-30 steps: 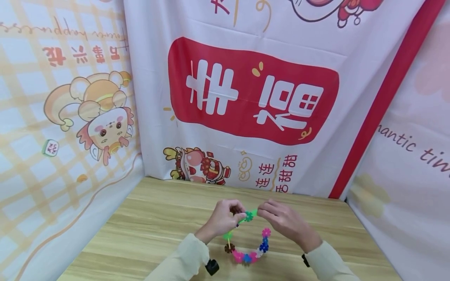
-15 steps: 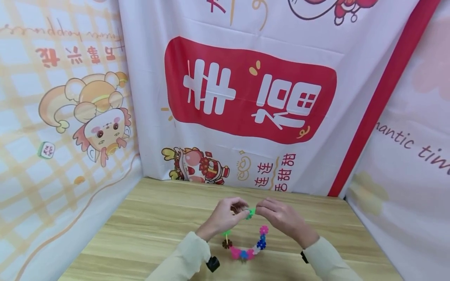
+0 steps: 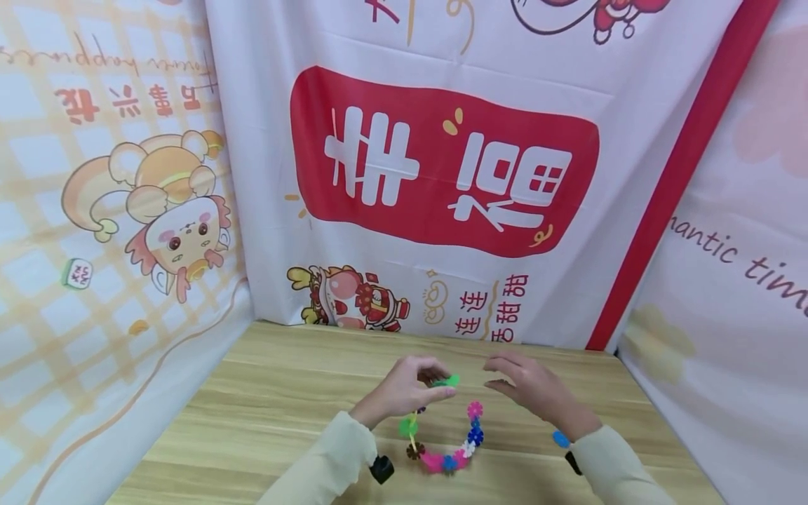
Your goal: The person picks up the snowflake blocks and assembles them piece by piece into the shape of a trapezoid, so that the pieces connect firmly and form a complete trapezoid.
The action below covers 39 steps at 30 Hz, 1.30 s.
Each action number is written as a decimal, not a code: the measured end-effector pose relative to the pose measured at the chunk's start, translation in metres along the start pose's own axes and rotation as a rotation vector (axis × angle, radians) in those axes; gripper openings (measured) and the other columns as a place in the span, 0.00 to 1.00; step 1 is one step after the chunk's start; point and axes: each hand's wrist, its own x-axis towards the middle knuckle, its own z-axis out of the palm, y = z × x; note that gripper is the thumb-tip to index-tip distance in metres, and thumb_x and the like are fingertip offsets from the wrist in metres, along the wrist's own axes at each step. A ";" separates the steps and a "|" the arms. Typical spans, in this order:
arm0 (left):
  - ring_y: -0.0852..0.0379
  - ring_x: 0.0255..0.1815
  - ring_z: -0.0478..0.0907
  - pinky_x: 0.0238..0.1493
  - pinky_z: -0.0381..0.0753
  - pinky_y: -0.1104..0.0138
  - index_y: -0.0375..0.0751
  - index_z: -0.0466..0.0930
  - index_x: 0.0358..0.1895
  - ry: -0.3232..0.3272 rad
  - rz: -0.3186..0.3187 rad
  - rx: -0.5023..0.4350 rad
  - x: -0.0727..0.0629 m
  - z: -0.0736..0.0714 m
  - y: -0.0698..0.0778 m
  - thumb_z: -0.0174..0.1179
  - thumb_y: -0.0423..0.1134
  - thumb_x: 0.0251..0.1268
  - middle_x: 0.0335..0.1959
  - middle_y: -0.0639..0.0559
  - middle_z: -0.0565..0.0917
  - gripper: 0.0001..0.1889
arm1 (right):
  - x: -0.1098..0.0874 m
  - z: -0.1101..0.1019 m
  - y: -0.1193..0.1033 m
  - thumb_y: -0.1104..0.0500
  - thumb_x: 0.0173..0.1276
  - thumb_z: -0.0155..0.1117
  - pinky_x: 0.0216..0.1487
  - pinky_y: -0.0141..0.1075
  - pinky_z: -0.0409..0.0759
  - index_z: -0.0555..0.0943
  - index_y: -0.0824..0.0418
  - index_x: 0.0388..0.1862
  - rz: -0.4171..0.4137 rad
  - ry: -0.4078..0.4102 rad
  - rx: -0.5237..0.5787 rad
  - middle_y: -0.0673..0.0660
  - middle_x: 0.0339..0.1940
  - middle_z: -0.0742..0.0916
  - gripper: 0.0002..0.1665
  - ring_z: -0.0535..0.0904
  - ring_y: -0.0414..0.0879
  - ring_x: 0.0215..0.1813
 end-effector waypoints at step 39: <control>0.62 0.48 0.84 0.59 0.84 0.65 0.53 0.86 0.55 -0.043 -0.036 -0.061 -0.012 -0.003 0.000 0.69 0.49 0.72 0.47 0.59 0.88 0.14 | -0.064 0.023 0.062 0.59 0.73 0.73 0.36 0.30 0.83 0.86 0.54 0.36 0.741 -0.368 0.440 0.47 0.34 0.88 0.04 0.80 0.39 0.35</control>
